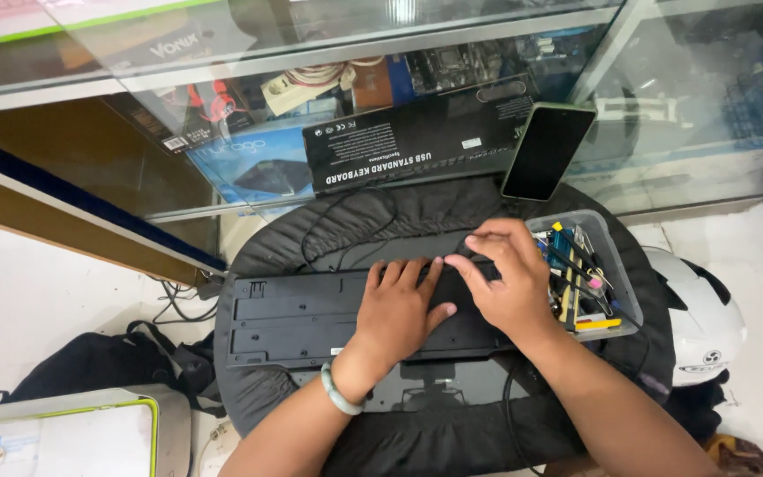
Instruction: Unscrewing the back panel of a computer keyboard using a manual screwdriver.
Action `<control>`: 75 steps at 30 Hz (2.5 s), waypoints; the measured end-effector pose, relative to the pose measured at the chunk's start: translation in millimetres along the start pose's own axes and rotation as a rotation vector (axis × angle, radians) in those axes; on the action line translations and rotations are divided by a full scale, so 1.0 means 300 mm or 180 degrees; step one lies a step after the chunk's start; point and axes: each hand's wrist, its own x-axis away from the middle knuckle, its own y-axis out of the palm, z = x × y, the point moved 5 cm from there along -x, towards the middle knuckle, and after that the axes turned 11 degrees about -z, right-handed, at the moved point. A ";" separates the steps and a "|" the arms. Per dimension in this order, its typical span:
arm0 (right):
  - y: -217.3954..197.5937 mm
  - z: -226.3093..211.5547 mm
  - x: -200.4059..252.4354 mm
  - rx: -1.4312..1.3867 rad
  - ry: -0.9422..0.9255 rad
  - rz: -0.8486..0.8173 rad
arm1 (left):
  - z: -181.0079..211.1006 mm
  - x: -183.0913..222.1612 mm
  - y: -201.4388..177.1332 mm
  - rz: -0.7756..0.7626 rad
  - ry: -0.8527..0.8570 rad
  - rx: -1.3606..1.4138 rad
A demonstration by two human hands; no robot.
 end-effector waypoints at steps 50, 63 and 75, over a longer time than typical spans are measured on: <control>-0.047 0.048 -0.054 -0.1399 0.0278 0.0185 | 0.026 -0.130 0.012 0.1976 -0.0116 -0.0229; -0.051 0.099 -0.041 -0.0165 0.0277 -0.0518 | -0.087 -0.013 -0.120 0.1820 -0.0278 0.0600; 0.057 -0.007 -0.009 0.0571 0.0937 -0.3941 | -0.029 0.052 -0.180 0.0878 0.1076 0.1061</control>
